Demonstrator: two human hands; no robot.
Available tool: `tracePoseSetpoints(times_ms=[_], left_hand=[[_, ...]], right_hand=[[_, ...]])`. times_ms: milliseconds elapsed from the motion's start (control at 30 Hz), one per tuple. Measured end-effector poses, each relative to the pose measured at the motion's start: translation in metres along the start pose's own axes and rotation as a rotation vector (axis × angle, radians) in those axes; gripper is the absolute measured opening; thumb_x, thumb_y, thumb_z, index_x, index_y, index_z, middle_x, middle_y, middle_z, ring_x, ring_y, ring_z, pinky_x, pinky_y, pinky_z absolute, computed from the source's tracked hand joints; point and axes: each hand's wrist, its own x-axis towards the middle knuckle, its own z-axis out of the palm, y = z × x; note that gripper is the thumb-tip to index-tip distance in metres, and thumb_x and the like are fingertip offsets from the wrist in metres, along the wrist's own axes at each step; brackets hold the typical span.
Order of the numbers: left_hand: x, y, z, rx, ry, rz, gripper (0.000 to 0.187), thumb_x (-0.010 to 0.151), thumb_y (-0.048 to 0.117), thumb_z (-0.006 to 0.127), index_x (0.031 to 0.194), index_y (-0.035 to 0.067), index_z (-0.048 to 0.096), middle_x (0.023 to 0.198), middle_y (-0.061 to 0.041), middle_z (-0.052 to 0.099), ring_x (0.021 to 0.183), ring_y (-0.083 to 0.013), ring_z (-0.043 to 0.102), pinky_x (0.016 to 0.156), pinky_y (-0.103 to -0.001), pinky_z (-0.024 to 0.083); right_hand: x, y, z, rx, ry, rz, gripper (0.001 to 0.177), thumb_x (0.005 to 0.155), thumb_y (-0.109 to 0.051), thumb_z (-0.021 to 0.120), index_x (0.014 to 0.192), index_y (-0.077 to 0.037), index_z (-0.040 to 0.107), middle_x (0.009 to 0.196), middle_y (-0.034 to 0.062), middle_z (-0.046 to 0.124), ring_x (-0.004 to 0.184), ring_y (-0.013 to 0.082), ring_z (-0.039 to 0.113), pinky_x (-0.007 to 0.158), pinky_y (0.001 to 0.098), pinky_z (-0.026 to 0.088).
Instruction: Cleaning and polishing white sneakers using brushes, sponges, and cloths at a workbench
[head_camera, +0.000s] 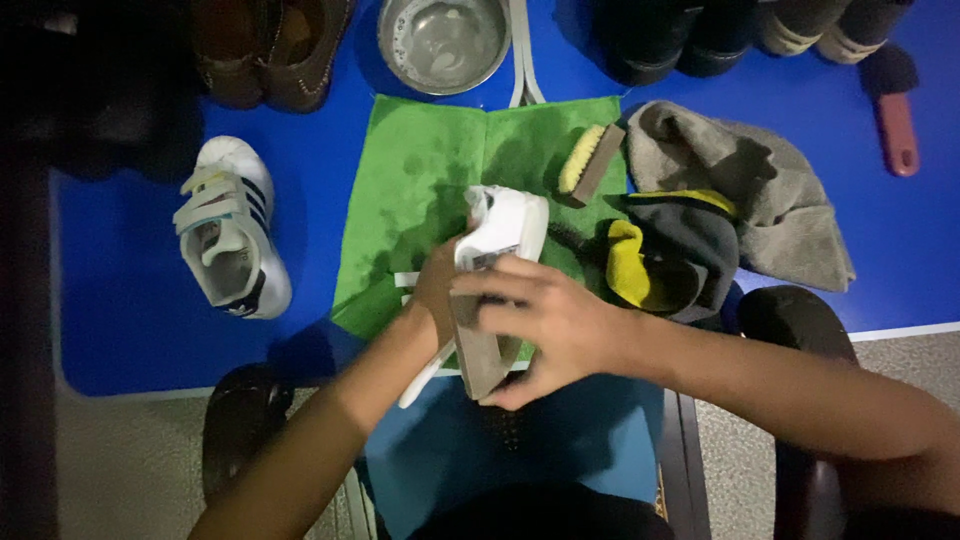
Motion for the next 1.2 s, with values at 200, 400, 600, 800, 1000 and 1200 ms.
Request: tracePoseSetpoints(times_ms=[200, 400, 600, 800, 1000, 1200], left_hand=[[-0.002, -0.002, 0.006, 0.008, -0.023, 0.013, 0.045, 0.089, 0.049, 0.044, 0.082, 0.011, 0.066, 0.070, -0.013, 0.067, 0.073, -0.0323, 0.063, 0.061, -0.041, 0.049], [-0.004, -0.003, -0.001, 0.021, -0.003, 0.017, 0.044, 0.089, 0.048, 0.044, 0.083, 0.010, 0.066, 0.071, -0.013, 0.067, 0.074, -0.0333, 0.063, 0.062, -0.041, 0.049], [-0.001, 0.002, 0.003, 0.016, -0.013, 0.040, 0.044, 0.089, 0.047, 0.044, 0.084, 0.010, 0.066, 0.072, -0.014, 0.067, 0.076, -0.0343, 0.064, 0.063, -0.042, 0.049], [-0.002, 0.000, 0.002, 0.028, -0.020, 0.053, 0.043, 0.089, 0.047, 0.043, 0.085, 0.010, 0.066, 0.073, -0.015, 0.067, 0.077, -0.0353, 0.064, 0.064, -0.042, 0.050], [0.002, 0.005, -0.001, 0.029, -0.022, 0.076, 0.043, 0.090, 0.046, 0.043, 0.087, 0.010, 0.066, 0.074, -0.015, 0.068, 0.078, -0.0363, 0.064, 0.065, -0.043, 0.050], [-0.003, 0.005, 0.000, 0.050, -0.031, 0.091, 0.043, 0.090, 0.045, 0.043, 0.088, 0.010, 0.067, 0.075, -0.016, 0.068, 0.080, -0.0373, 0.065, 0.066, -0.043, 0.050]], right_hand=[[-0.004, 0.035, -0.011, -0.126, 0.075, -0.012, 0.050, 0.064, -0.050, 0.079, 0.082, -0.009, 0.055, 0.092, 0.0178, 0.051, 0.077, 0.0368, 0.053, 0.064, 0.0438, 0.043], [-0.013, -0.005, 0.012, -0.052, 0.009, 0.016, 0.047, 0.060, -0.045, 0.080, 0.075, -0.010, 0.053, 0.092, 0.0184, 0.050, 0.076, 0.0377, 0.052, 0.064, 0.0461, 0.044], [-0.008, -0.001, -0.001, -0.161, 0.043, 0.161, 0.051, 0.051, -0.047, 0.083, 0.073, -0.012, 0.052, 0.096, 0.0182, 0.049, 0.085, 0.0394, 0.053, 0.069, 0.0454, 0.042], [-0.007, 0.003, -0.002, -0.143, -0.033, 0.124, 0.049, 0.052, -0.049, 0.081, 0.071, -0.013, 0.055, 0.093, 0.0159, 0.050, 0.083, 0.0367, 0.055, 0.071, 0.0447, 0.044], [-0.004, -0.015, -0.001, -0.103, -0.014, 0.177, 0.050, 0.051, -0.048, 0.081, 0.071, -0.013, 0.054, 0.093, 0.0152, 0.049, 0.086, 0.0373, 0.055, 0.071, 0.0444, 0.044], [-0.013, 0.010, -0.007, -0.172, -0.019, 0.227, 0.050, 0.050, -0.046, 0.082, 0.069, -0.011, 0.053, 0.089, 0.0167, 0.049, 0.085, 0.0383, 0.055, 0.073, 0.0448, 0.044]])
